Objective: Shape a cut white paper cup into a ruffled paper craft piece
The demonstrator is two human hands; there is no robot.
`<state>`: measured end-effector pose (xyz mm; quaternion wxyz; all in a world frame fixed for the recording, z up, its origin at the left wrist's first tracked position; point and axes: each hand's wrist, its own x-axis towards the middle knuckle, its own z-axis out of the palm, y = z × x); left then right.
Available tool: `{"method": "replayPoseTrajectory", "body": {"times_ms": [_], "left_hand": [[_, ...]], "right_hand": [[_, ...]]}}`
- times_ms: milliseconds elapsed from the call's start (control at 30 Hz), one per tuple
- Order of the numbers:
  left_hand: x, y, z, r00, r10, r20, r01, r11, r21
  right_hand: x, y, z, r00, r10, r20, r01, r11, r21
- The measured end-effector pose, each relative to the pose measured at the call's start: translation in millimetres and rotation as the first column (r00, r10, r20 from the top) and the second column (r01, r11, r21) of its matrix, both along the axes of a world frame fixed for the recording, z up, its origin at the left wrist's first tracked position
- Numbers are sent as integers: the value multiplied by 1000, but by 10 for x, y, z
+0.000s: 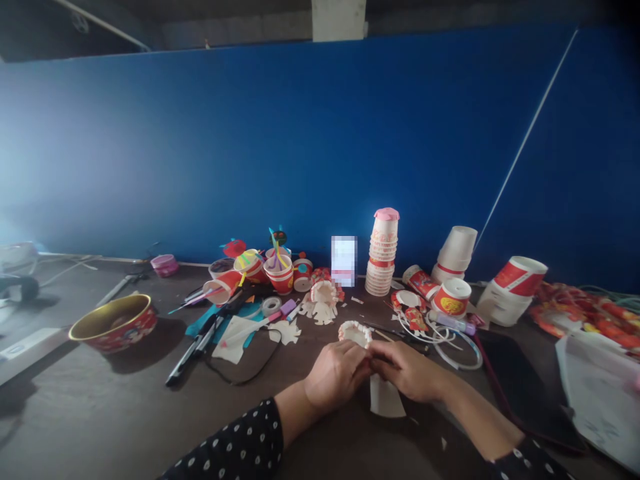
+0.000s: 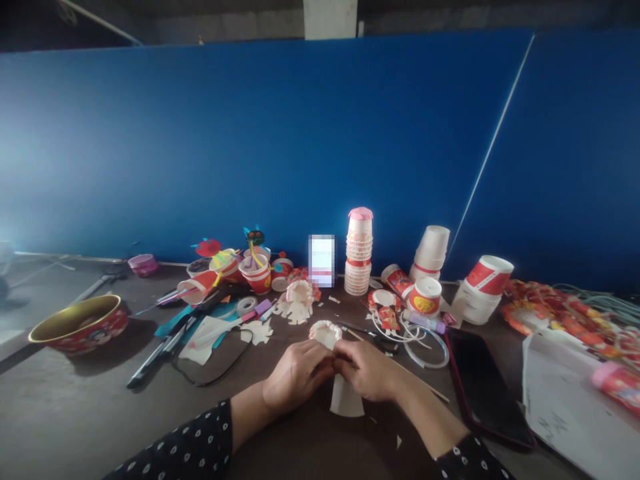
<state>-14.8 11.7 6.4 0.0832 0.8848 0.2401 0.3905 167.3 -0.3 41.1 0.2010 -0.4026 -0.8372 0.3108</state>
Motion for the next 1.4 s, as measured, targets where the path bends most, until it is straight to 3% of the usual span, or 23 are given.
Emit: {"method": "replayPoseTrajectory", "body": {"times_ms": [200,433,767,933,1100,1400], "left_hand": [[6,10,-35,1000,13,-1,-13,1000,12],[7,12,-66,999,34,-18,-34,999,-28],[7,9,-32,1000,24,9,-24,1000,-6],[8,-12,6,1000,13,-14,-13,1000,19],[3,-5,3,1000,6,-13,-6,1000,-8],[-2,14,-75,998,57,19,-56,996,-63]], "right_hand": [[-2,-6,44,999,48,18,-49,998,30],[8,-7,45,996,17,84,-19,1000,21],[20,4,8,996,5,86,-9,999,47],[21,3,-23,998,32,46,-31,999,-15],[-11,-17,-18,995,-33,93,22,993,114],[7,-19,40,981,-62,185,38,991,128]]}}
